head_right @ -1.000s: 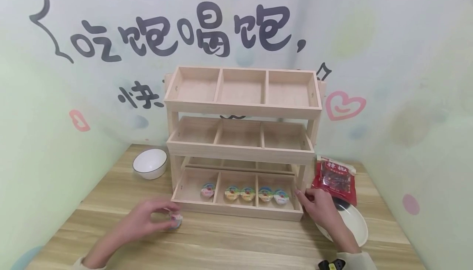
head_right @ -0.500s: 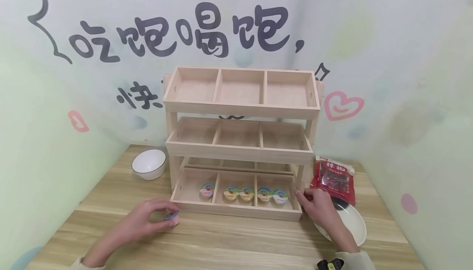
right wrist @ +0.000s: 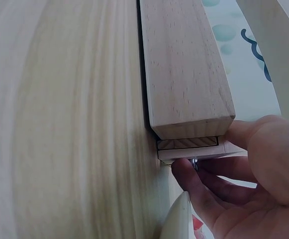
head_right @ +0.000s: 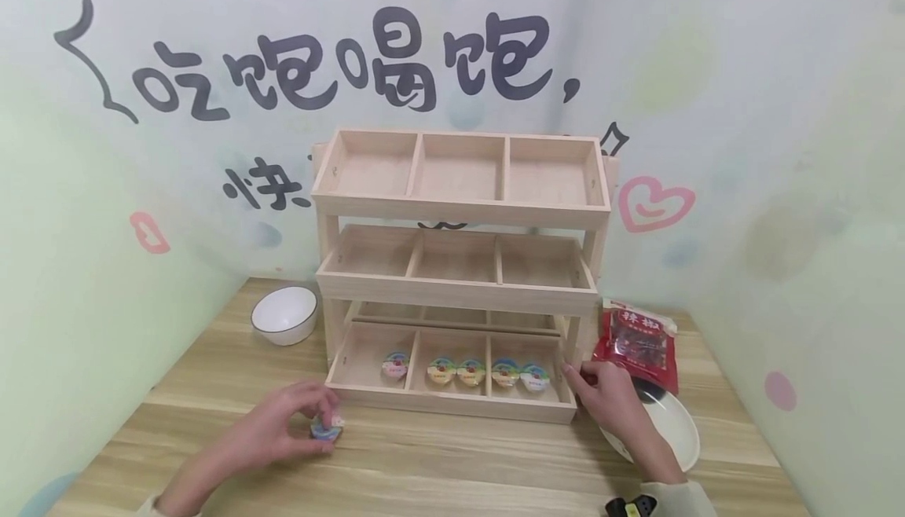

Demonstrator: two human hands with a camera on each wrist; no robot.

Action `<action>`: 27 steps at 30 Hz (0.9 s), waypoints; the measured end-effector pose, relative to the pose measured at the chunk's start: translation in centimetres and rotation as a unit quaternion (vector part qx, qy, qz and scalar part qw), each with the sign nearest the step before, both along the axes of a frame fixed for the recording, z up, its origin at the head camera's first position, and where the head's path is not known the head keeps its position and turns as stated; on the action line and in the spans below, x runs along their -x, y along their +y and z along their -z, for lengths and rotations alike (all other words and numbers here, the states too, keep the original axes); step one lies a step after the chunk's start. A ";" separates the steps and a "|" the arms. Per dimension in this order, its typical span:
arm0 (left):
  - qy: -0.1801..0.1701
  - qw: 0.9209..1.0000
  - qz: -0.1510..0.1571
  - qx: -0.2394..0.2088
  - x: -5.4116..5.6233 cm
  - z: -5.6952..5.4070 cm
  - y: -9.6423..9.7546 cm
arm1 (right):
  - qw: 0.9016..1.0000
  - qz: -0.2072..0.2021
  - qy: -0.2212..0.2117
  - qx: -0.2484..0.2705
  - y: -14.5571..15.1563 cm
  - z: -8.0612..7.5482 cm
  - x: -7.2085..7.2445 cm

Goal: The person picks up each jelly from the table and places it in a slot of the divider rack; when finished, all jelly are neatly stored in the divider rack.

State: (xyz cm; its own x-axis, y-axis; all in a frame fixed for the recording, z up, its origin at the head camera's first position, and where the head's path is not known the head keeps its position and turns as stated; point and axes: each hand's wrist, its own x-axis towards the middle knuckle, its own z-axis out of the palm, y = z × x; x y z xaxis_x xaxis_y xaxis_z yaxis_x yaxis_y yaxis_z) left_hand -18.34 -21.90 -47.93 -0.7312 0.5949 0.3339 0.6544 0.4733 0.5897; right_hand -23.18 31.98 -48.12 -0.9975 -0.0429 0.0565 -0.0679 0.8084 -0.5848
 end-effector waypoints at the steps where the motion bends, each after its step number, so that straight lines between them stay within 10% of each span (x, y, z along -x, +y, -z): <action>1: -0.007 1.000 0.001 0.003 0.0 0.0 -0.1 | 1.000 0.000 0.000 0.000 0.0 0.0 0.0; 27: 0.044 0.999 -0.002 -0.013 1.8 -2.6 2.3 | 1.000 0.002 0.002 0.000 -0.1 -0.1 -0.1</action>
